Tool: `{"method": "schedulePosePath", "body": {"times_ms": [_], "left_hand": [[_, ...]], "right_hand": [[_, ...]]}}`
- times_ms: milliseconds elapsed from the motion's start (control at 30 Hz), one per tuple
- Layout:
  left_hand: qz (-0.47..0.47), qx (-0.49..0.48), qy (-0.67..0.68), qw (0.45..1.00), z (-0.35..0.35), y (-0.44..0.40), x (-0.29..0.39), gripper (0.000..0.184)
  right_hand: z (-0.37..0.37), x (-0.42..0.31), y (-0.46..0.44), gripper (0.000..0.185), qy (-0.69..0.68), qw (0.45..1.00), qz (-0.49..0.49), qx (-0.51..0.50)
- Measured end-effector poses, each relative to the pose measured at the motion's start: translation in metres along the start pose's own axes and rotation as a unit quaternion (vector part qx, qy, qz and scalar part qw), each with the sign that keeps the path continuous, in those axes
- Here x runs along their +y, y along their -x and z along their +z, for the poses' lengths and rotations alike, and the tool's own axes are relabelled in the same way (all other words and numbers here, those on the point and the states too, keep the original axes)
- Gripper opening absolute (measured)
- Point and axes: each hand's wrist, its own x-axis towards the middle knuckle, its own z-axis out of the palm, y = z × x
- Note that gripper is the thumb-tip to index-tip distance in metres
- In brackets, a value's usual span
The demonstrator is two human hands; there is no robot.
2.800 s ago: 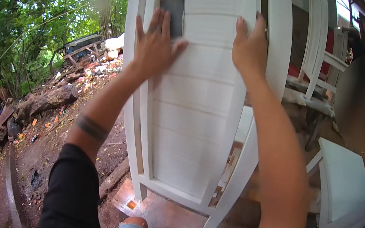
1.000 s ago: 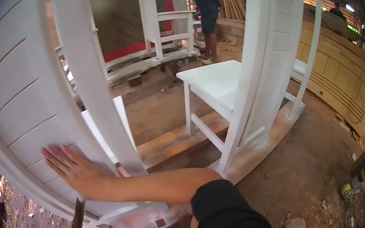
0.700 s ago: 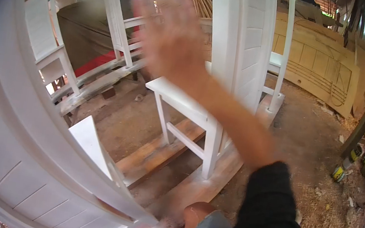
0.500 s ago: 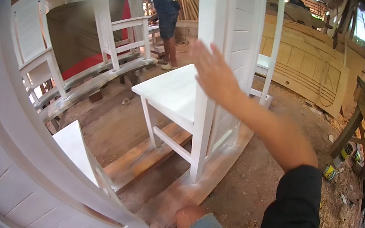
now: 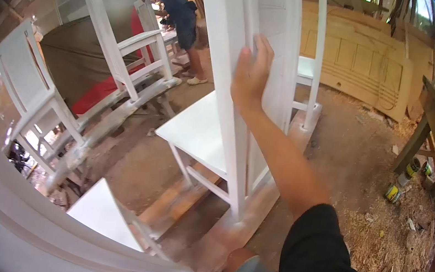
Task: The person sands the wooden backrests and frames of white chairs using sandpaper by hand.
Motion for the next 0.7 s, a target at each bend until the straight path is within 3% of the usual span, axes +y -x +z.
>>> {"method": "schedulePosePath", "body": {"times_ms": [67, 167, 267, 333, 367, 400, 433, 467, 500, 567, 600, 633, 667, 700], "left_hand": [[0.055, -0.036, -0.074, 0.995, -0.013, -0.018, 0.021, 0.047], [-0.03, -0.097, -0.063, 0.993, -0.045, -0.05, 0.065, 0.044], [-0.092, -0.133, -0.064, 0.985, -0.079, -0.083, 0.118, 0.041], [-0.134, -0.148, -0.067, 0.977, -0.1, -0.103, 0.156, 0.04], [-0.154, -0.155, -0.068, 0.973, -0.115, -0.11, 0.174, 0.04], [-0.17, -0.159, -0.072, 0.97, -0.131, -0.115, 0.191, 0.04], [-0.183, -0.163, -0.079, 0.966, -0.146, -0.116, 0.207, 0.039], [-0.192, -0.169, -0.09, 0.962, -0.162, -0.115, 0.22, 0.039], [-0.196, -0.178, -0.112, 0.958, -0.175, -0.109, 0.232, 0.039], [-0.185, -0.183, -0.175, 0.95, -0.205, -0.108, 0.242, 0.039], [-0.183, -0.178, -0.213, 0.943, -0.214, -0.112, 0.245, 0.04], [-0.323, -0.056, -0.104, 0.939, -0.215, -0.133, 0.239, 0.031], [-0.225, 0.003, -0.097, 0.97, -0.227, -0.15, 0.254, 0.031], [-0.196, 0.06, -0.029, 0.978, -0.225, -0.159, 0.241, 0.026]], "right_hand": [[0.005, -0.007, 0.005, 0.053, -0.016, 0.998, 0.056, 0.019], [0.0, -0.018, 0.001, 0.05, -0.014, 0.988, 0.151, -0.01], [-0.026, -0.042, -0.014, 0.046, -0.005, 0.96, 0.259, -0.102], [-0.051, -0.079, -0.001, 0.033, 0.081, 0.955, 0.253, -0.132], [-0.069, -0.123, -0.01, 0.028, 0.089, 0.943, 0.243, -0.208], [-0.09, -0.153, -0.01, 0.028, -0.005, 0.859, 0.389, -0.334], [-0.104, -0.19, -0.039, 0.026, -0.134, 0.771, 0.425, -0.456], [-0.117, -0.223, -0.071, 0.024, -0.253, 0.648, 0.447, -0.562], [-0.123, -0.239, -0.092, 0.025, -0.381, 0.62, 0.298, -0.618], [-0.117, -0.297, -0.175, 0.023, -0.604, 0.465, 0.268, -0.589], [-0.108, -0.315, -0.203, 0.021, -0.636, 0.442, 0.196, -0.601], [-0.1, -0.331, -0.224, 0.019, -0.663, 0.42, 0.126, -0.607], [-0.096, -0.345, -0.237, 0.018, -0.684, 0.399, 0.057, -0.608], [-0.096, -0.355, -0.245, 0.016, -0.659, 0.458, 0.037, -0.596]]}}
